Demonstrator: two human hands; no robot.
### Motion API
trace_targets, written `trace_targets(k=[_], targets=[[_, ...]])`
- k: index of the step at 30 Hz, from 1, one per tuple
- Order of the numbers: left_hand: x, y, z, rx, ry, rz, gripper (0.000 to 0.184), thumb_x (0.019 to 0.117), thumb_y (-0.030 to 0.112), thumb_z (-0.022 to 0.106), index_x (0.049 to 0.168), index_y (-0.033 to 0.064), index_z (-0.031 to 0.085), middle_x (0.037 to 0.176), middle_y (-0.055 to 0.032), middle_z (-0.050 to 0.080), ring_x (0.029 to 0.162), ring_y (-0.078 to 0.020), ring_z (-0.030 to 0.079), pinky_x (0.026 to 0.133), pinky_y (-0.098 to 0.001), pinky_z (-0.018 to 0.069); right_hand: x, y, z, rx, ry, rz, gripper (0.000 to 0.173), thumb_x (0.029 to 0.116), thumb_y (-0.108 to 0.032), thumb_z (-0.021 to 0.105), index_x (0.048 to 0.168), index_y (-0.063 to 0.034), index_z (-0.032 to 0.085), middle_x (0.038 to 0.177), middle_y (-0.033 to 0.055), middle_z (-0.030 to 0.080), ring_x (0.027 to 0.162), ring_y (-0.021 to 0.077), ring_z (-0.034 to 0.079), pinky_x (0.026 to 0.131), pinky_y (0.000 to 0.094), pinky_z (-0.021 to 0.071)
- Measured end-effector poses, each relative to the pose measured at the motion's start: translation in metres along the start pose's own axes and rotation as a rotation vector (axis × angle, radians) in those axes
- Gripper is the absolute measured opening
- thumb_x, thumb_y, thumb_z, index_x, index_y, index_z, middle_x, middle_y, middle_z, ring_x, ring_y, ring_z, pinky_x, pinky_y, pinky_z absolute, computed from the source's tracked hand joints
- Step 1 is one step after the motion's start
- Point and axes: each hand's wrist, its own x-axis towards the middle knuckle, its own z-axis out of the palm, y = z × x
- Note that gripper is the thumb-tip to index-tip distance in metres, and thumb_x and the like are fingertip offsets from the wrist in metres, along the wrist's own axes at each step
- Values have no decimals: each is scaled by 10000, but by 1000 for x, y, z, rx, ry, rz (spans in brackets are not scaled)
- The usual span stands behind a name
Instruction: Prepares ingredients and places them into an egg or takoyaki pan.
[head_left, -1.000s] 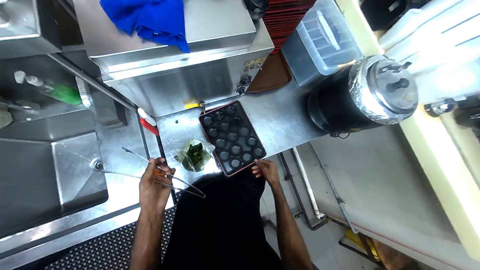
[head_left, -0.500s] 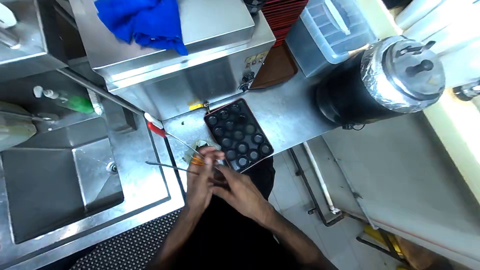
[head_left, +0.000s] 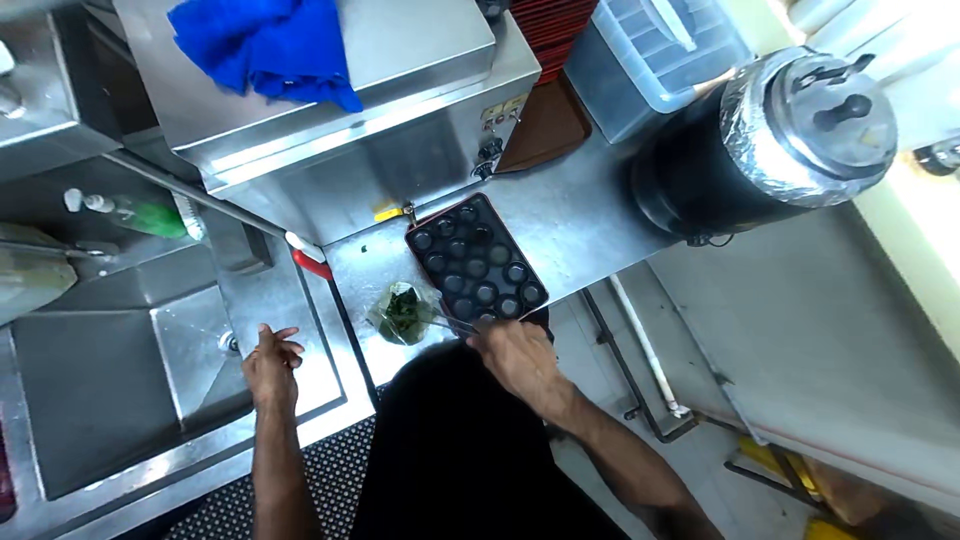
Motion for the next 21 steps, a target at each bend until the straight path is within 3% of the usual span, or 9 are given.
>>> trace_targets(k=[3, 6, 8, 13, 17, 21], targets=[[6, -38, -3, 119, -145, -252, 610, 1110, 475, 333, 868, 49, 697, 492, 63, 500, 349, -21, 347, 349, -183, 296, 22, -31, 5, -82, -117, 35, 368, 1081, -352, 443, 1218, -88, 661, 1082, 203, 718, 1003, 412, 704, 815, 577, 553], [7, -83, 8, 266, -430, -490, 625, 1097, 523, 316, 962, 43, 693, 549, 34, 543, 364, -15, 336, 353, -172, 275, 47, -55, 14, -105, -186, 37, 336, 1072, -229, 451, 1260, -18, 633, 1154, 238, 691, 1053, 424, 687, 851, 575, 547], [4, -115, 18, 353, -503, -569, 650, 1079, 566, 345, 996, 37, 713, 614, -16, 632, 374, -33, 376, 355, -187, 279, 56, -61, 18, -109, -193, 25, 320, 1072, -183, 435, 1252, -15, 639, 1168, 239, 685, 1070, 422, 679, 869, 569, 543], [-6, -146, 24, 243, -341, -511, 616, 1075, 526, 426, 921, 7, 722, 700, -89, 711, 409, -86, 498, 372, -221, 363, 52, -42, 10, -113, -148, 74, 324, 1069, -299, 448, 1173, -107, 688, 1103, 191, 720, 1038, 397, 699, 841, 576, 552], [-7, -145, 26, 314, -312, -472, 642, 1078, 534, 410, 893, 7, 727, 691, -86, 713, 423, -103, 533, 376, -236, 382, 26, -9, -1, -27, -102, 81, 357, 1061, -441, 474, 1220, -229, 713, 1026, 135, 749, 985, 367, 717, 814, 583, 553], [-8, -141, 29, 297, -275, -481, 633, 1078, 525, 422, 871, 9, 725, 667, -80, 706, 412, -103, 525, 374, -239, 381, 8, 29, 0, 185, -30, 55, 334, 1029, -506, 538, 1198, -316, 756, 944, -6, 778, 904, 227, 735, 819, 548, 557]])
